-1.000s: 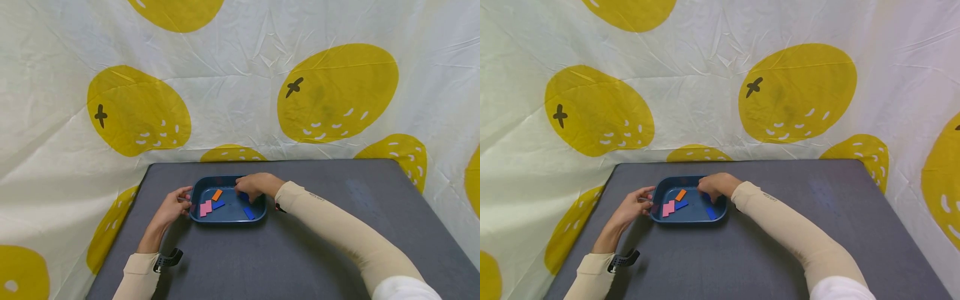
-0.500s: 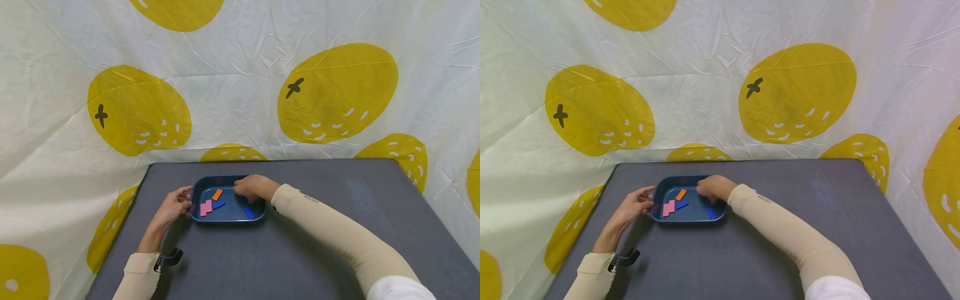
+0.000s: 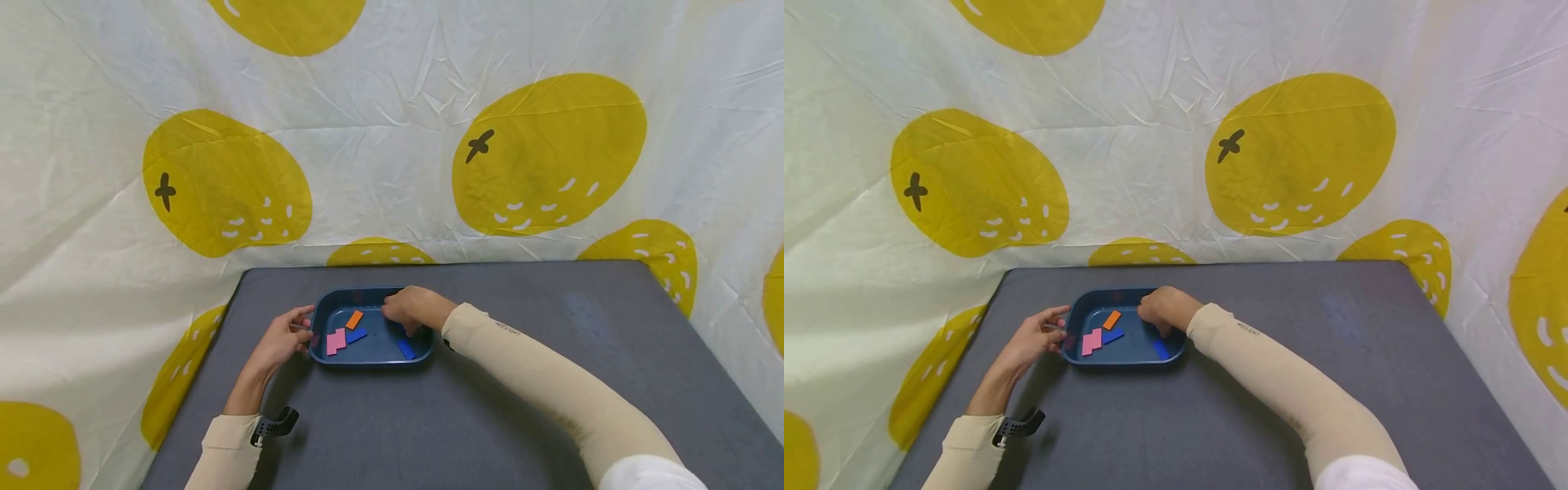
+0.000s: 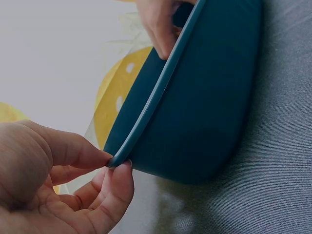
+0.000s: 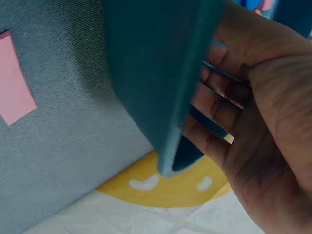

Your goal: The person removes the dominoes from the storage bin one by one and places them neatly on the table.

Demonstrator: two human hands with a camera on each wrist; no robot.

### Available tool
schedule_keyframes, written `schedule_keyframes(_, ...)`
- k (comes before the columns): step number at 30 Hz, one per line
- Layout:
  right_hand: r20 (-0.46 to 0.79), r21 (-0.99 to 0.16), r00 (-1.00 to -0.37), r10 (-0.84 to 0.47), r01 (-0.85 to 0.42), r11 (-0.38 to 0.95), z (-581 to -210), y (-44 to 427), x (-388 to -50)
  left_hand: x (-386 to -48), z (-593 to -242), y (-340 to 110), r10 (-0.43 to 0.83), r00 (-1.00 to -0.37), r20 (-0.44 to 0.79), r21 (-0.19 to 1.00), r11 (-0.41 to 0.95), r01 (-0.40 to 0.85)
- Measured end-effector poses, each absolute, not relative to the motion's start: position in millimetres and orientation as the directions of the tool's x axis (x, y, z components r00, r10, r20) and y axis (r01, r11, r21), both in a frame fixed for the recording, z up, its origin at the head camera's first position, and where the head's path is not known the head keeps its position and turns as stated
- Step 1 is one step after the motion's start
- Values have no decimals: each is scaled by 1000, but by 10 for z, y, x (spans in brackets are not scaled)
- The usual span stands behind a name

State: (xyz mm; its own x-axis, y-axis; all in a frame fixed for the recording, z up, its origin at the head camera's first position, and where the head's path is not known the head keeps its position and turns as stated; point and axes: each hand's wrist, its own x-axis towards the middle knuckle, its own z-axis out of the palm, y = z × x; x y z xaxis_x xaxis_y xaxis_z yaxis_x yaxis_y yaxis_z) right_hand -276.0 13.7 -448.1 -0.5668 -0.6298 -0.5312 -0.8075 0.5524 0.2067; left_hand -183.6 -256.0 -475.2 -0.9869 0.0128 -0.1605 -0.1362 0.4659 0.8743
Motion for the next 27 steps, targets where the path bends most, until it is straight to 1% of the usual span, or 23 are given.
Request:
schedule_keyframes(8,-489,175,-554,-674,-819,547,-4340,165,-2704,-1835,-4745,-2557,22,-988,-151,874,471,-123)
schedule_keyframes(17,-434,77,-527,-731,-830,552,-4234,341,-2672,-1842,-4781,-2561,25,-989,-147,881,457,-119)
schedule_keyframes(23,-373,-16,-538,-756,-811,585,-4129,551,-2633,-1821,-4757,-2567,31,-990,-137,884,454,-108)
schedule_keyframes(27,-330,-43,-544,-772,-808,588,-4076,688,-2636,-1824,-4738,-2562,32,-990,-139,885,452,-110)
